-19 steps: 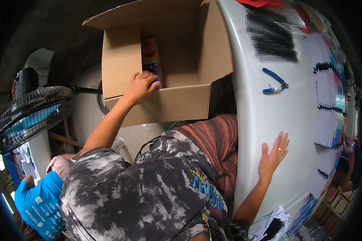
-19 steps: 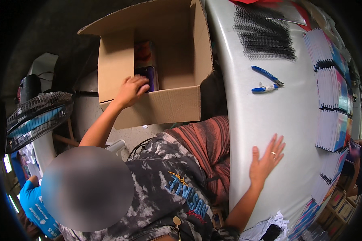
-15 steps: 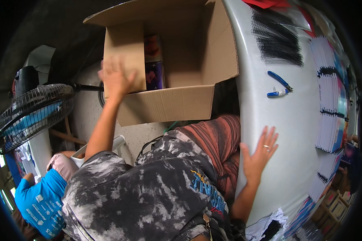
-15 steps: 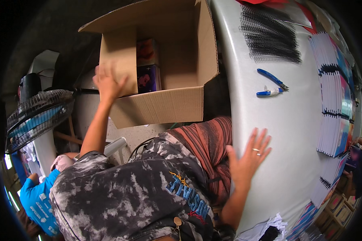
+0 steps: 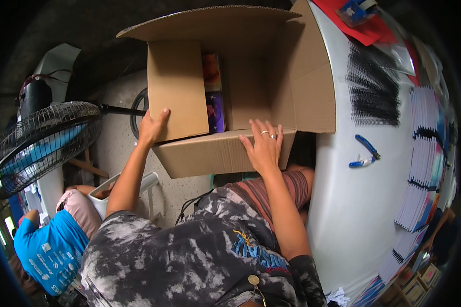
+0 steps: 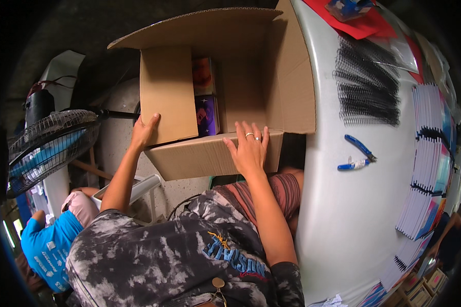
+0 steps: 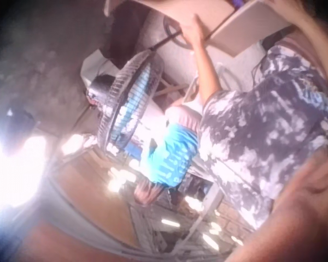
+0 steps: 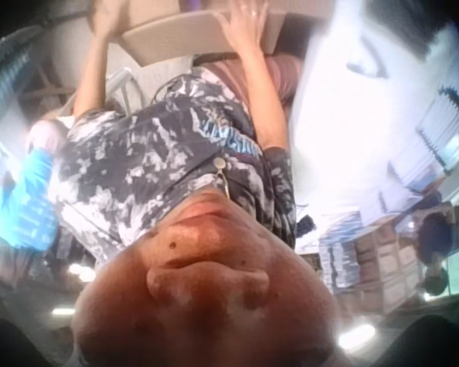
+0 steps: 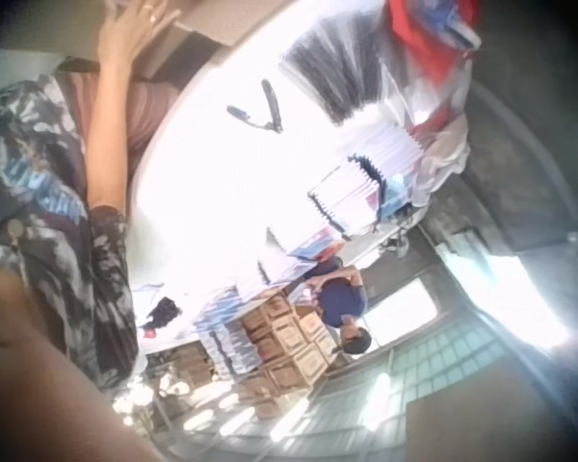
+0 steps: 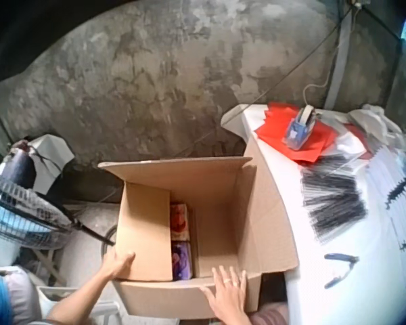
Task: The person assembles spiral-bound notebooks by inserting metal coils into pre-punched holes and securing them with pliers. They handle stacks of notebook covers and pages, align the coils, and crimp the ends to complete each unit.
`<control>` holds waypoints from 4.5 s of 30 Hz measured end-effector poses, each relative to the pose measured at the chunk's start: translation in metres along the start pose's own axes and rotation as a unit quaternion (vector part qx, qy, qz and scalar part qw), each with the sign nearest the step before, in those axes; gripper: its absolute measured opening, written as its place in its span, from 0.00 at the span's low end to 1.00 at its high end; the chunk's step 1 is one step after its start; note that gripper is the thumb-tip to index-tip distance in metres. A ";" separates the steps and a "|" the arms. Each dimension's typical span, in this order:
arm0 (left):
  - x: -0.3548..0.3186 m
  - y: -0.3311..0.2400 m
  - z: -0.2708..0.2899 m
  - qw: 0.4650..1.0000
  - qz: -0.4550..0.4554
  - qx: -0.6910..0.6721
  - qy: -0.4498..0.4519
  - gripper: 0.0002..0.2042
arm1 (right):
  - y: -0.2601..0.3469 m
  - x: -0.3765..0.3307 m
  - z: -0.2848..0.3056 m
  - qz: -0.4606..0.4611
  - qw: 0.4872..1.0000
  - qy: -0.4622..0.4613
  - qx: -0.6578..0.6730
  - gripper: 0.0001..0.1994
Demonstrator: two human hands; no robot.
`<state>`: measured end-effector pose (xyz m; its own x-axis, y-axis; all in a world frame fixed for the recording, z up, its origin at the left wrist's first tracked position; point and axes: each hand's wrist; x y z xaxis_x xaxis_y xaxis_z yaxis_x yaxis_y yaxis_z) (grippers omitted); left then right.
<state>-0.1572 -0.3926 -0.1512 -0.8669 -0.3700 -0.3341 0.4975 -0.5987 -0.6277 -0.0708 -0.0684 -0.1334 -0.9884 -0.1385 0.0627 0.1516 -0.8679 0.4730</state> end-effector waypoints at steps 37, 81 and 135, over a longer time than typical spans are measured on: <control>-0.015 -0.022 -0.007 0.998 0.027 0.021 -0.044 0.26 | -0.059 0.244 -0.234 -0.251 0.652 0.152 0.699 0.29; -0.029 -0.025 0.006 0.993 0.029 0.063 -0.092 0.35 | -0.122 0.186 -0.102 -0.413 0.529 0.094 0.735 0.28; 0.041 -0.163 -0.175 0.701 -0.005 -0.708 0.089 0.26 | -0.068 0.180 0.005 -0.130 0.548 -0.044 0.825 0.17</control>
<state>-0.2791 -0.1857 -0.1856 -0.9233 -0.2008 -0.3273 0.0699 0.7501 -0.6576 -0.2587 -0.0317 -0.1501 -0.9820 -0.0269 -0.1871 -0.1396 0.7704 0.6221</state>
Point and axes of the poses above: each hand's wrist, its own x-axis towards the middle knuckle, its own z-axis out of the back of the hand, y = z × x, and after that the axes turned 6 degrees about z, right-handed
